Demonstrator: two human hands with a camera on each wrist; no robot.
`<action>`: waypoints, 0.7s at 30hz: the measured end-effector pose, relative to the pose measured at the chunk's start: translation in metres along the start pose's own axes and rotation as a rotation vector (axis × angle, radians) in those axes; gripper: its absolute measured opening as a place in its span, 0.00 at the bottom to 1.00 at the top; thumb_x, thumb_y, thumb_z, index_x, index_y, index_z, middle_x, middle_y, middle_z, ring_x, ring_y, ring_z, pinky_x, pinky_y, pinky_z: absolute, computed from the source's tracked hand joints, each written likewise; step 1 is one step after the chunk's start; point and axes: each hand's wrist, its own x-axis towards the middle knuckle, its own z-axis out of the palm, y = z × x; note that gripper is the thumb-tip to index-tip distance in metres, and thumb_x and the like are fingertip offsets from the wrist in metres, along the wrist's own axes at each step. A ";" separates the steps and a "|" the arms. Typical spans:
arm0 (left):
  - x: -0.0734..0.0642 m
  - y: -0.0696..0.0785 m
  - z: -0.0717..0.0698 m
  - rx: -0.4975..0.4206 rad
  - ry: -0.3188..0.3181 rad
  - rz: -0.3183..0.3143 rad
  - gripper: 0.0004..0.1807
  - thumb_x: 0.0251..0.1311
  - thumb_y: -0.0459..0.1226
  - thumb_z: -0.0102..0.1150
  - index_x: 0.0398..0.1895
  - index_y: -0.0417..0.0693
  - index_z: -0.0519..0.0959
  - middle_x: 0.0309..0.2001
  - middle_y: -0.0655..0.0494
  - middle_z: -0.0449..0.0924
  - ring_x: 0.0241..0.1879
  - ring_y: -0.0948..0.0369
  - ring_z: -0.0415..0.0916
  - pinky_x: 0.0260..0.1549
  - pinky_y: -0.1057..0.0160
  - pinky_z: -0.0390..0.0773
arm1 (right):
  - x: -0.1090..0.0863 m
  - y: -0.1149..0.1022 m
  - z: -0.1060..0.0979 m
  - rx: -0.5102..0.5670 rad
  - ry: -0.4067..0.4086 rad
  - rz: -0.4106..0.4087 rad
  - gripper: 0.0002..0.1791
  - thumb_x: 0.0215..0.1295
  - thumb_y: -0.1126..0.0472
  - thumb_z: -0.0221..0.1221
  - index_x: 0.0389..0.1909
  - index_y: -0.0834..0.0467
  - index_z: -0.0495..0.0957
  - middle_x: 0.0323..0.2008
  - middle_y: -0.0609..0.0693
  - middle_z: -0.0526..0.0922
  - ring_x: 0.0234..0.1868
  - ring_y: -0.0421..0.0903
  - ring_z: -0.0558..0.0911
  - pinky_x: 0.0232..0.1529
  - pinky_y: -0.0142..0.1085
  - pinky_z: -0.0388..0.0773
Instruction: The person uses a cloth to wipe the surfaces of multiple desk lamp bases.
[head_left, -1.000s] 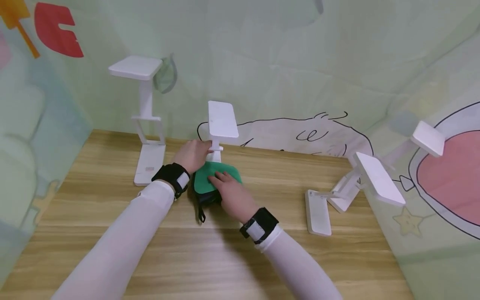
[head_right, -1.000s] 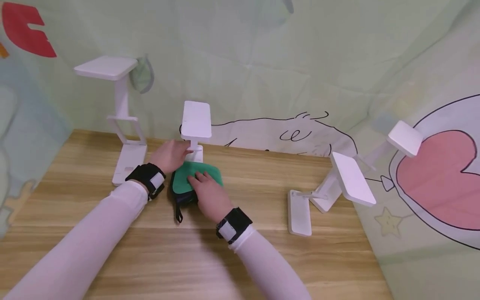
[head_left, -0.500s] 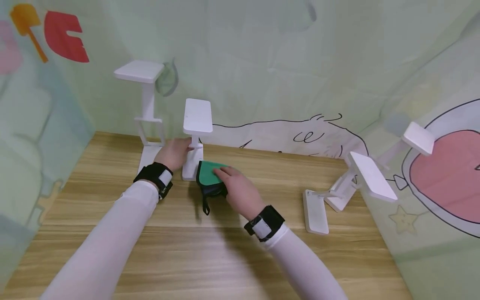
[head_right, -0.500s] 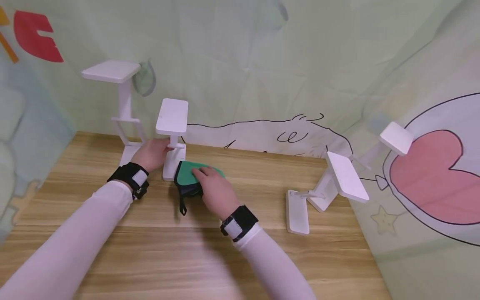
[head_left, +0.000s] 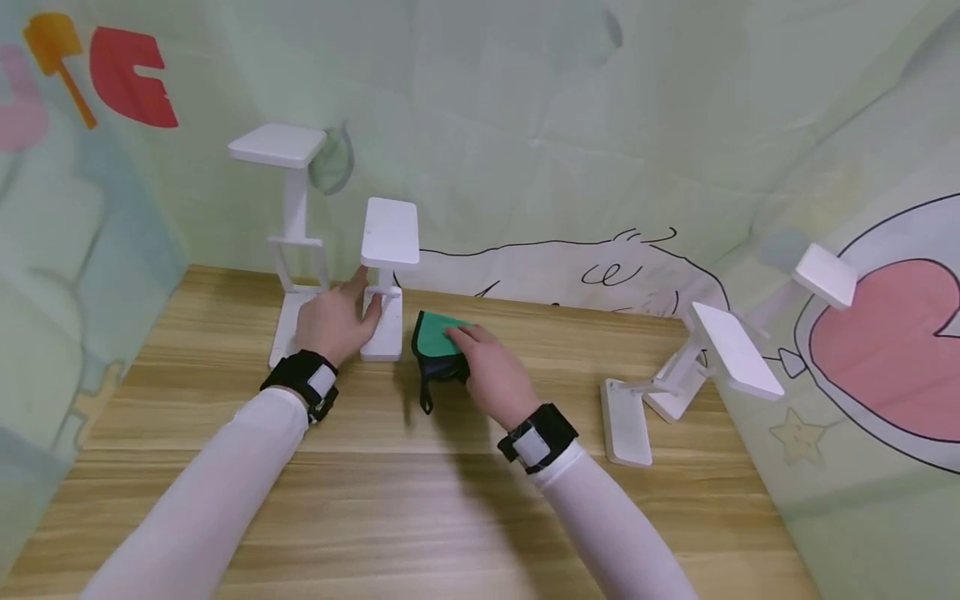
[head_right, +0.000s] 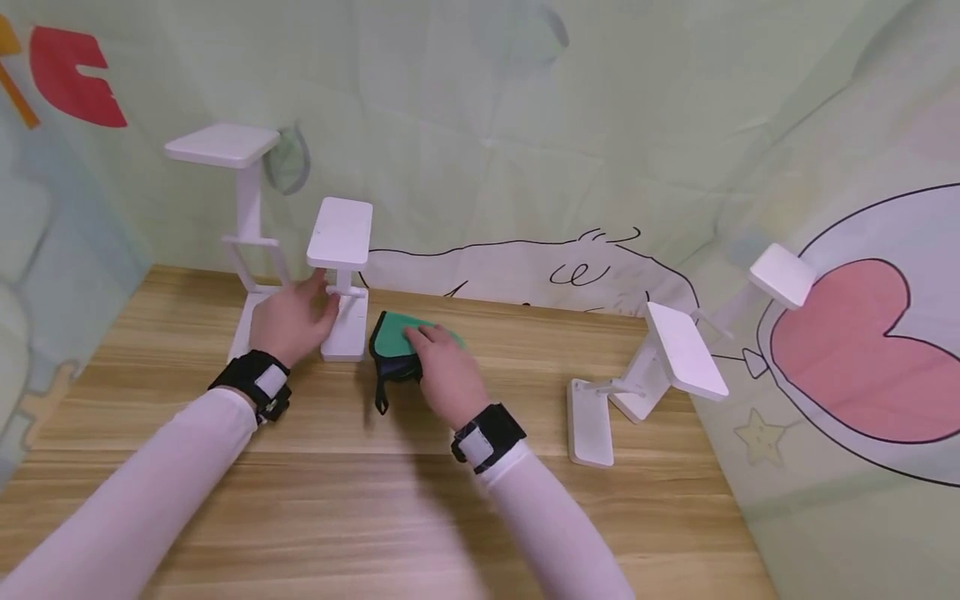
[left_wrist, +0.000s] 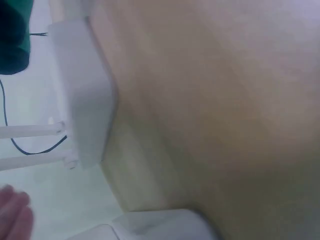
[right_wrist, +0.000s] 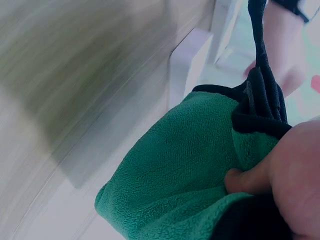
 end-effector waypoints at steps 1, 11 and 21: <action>-0.004 -0.001 0.000 -0.007 0.068 0.038 0.23 0.72 0.42 0.59 0.62 0.35 0.83 0.30 0.40 0.86 0.16 0.50 0.75 0.14 0.49 0.72 | 0.000 0.003 0.000 0.001 0.004 0.015 0.42 0.59 0.84 0.61 0.76 0.59 0.73 0.71 0.59 0.76 0.70 0.56 0.78 0.62 0.47 0.80; -0.011 0.021 0.016 -0.137 0.273 0.460 0.12 0.66 0.37 0.52 0.29 0.40 0.81 0.20 0.52 0.78 0.16 0.55 0.74 0.15 0.53 0.74 | -0.012 0.035 0.002 -0.043 0.022 0.174 0.37 0.64 0.81 0.60 0.75 0.61 0.74 0.70 0.61 0.77 0.69 0.58 0.78 0.53 0.49 0.85; 0.026 0.111 0.032 -0.248 -0.195 0.352 0.17 0.74 0.41 0.60 0.59 0.44 0.85 0.40 0.52 0.87 0.31 0.59 0.81 0.24 0.61 0.76 | -0.025 0.046 0.002 -0.105 0.069 0.218 0.35 0.62 0.79 0.63 0.72 0.62 0.76 0.66 0.61 0.81 0.67 0.61 0.80 0.58 0.53 0.82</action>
